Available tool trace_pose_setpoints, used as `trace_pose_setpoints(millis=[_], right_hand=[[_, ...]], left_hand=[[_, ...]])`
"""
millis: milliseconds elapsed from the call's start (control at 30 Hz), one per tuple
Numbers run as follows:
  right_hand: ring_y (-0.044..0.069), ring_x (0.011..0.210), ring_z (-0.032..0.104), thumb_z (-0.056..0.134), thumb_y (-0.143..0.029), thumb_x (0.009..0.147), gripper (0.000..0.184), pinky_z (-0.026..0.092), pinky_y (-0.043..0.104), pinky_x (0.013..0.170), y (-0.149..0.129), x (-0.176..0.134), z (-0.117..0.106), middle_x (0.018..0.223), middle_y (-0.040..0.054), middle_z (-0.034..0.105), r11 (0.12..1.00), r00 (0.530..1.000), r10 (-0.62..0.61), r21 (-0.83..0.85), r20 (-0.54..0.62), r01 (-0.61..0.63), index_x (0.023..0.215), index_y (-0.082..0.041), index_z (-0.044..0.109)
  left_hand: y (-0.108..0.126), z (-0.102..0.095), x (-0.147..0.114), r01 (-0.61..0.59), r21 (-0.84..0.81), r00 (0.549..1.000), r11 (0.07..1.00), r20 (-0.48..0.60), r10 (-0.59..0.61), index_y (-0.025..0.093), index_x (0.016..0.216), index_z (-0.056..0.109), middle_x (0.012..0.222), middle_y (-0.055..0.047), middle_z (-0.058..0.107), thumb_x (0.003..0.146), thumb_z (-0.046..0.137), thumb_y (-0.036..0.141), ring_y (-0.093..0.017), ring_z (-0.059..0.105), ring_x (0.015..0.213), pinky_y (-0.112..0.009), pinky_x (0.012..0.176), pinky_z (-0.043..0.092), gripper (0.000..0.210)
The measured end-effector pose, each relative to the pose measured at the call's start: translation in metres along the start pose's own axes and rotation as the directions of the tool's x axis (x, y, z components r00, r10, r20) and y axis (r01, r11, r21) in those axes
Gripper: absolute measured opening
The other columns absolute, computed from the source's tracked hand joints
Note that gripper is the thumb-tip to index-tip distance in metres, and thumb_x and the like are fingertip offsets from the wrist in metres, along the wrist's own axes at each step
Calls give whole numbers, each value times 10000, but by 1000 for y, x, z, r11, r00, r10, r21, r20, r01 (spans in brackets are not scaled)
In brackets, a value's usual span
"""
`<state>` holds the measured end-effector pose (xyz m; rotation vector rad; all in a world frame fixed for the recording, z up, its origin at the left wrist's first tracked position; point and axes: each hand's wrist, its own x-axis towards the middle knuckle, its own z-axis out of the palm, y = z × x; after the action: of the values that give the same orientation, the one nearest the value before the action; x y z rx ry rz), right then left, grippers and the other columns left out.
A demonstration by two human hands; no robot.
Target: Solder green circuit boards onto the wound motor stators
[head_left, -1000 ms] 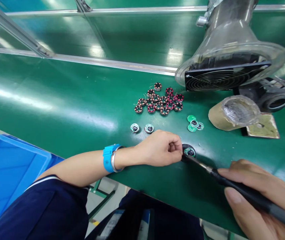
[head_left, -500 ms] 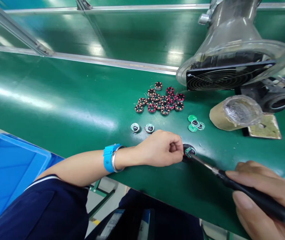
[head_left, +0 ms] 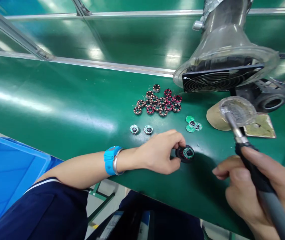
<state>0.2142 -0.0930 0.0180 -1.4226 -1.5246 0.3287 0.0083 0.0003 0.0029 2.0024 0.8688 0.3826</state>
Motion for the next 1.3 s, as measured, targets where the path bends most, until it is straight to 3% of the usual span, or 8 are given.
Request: trace_pose_setpoints(millis=[67, 133, 367, 500, 633, 833, 1167, 1300], right_hand=[[118, 514, 645, 614, -169, 862, 281, 532, 265, 491, 5, 0, 9, 687, -58, 688, 1000, 998, -10, 10, -63, 10, 1117, -277, 663], [132, 565, 678, 666, -187, 844, 166, 564, 268, 538, 11, 1, 15, 732, -42, 719, 1000, 1000, -9, -28, -30, 8, 996, -253, 678], [125, 673, 669, 742, -156, 783, 275, 560, 259, 626, 18, 11, 24, 837, -5, 734, 976, 970, -179, -96, 161, 196, 1018, -229, 620], [140, 740, 659, 732, -117, 777, 432, 554, 285, 674, 20, 9, 30, 903, 10, 716, 951, 948, -264, -117, 178, 287, 1162, -225, 568], [140, 755, 655, 716, -98, 782, 475, 553, 297, 705, 22, 7, 31, 923, 11, 697, 955, 939, -260, -84, 225, 285, 1210, -224, 553], [139, 747, 657, 725, -89, 774, 498, 549, 288, 664, 22, 8, 30, 937, 5, 703, 946, 932, -290, -81, 216, 314, 1218, -238, 556], [162, 807, 695, 710, -47, 768, 502, 552, 313, 686, 19, 9, 30, 963, -3, 736, 916, 901, -371, -70, 222, 395, 1193, -267, 557], [123, 689, 653, 699, -56, 782, 478, 511, 278, 604, 18, 7, 30, 922, -13, 727, 910, 899, -357, -121, 254, 396, 1198, -266, 587]], left_hand=[[0, 4, 1, -24, 106, 999, 994, 25, 21, 162, 1053, 587, 958, -31, 602, 738, 742, 334, -147, 584, 774, -262, 649, 464, 390], [-1, 5, 4, -26, 147, 998, 989, 53, 19, 173, 1065, 593, 946, -25, 603, 790, 734, 455, -153, 576, 777, -268, 657, 448, 419], [-7, -9, 21, -188, -9, 962, 982, 201, 186, 163, 1100, 668, 876, -8, 591, 810, 747, 199, -121, 572, 759, -232, 708, 453, 302], [-8, -16, 14, -145, -70, 980, 987, 127, 153, 107, 1154, 620, 1027, -56, 584, 793, 753, 202, -69, 538, 637, -221, 656, 480, 396], [-4, -15, 4, -81, -112, 996, 990, 31, 85, 126, 882, 653, 840, 2, 591, 852, 640, 171, -49, 516, 601, -182, 596, 443, 56], [1, -7, 1, -31, -196, 999, 980, -48, 22, 145, 810, 667, 745, 20, 604, 827, 655, 196, -56, 555, 619, -166, 601, 462, 54], [4, -4, 0, 31, -198, 998, 980, -46, -41, 149, 794, 678, 698, 28, 606, 809, 643, 187, -59, 554, 599, -170, 595, 458, 54], [4, -5, 1, 71, -207, 996, 976, -31, -79, 149, 786, 677, 703, 26, 618, 786, 634, 167, -63, 557, 600, -176, 593, 458, 46]])
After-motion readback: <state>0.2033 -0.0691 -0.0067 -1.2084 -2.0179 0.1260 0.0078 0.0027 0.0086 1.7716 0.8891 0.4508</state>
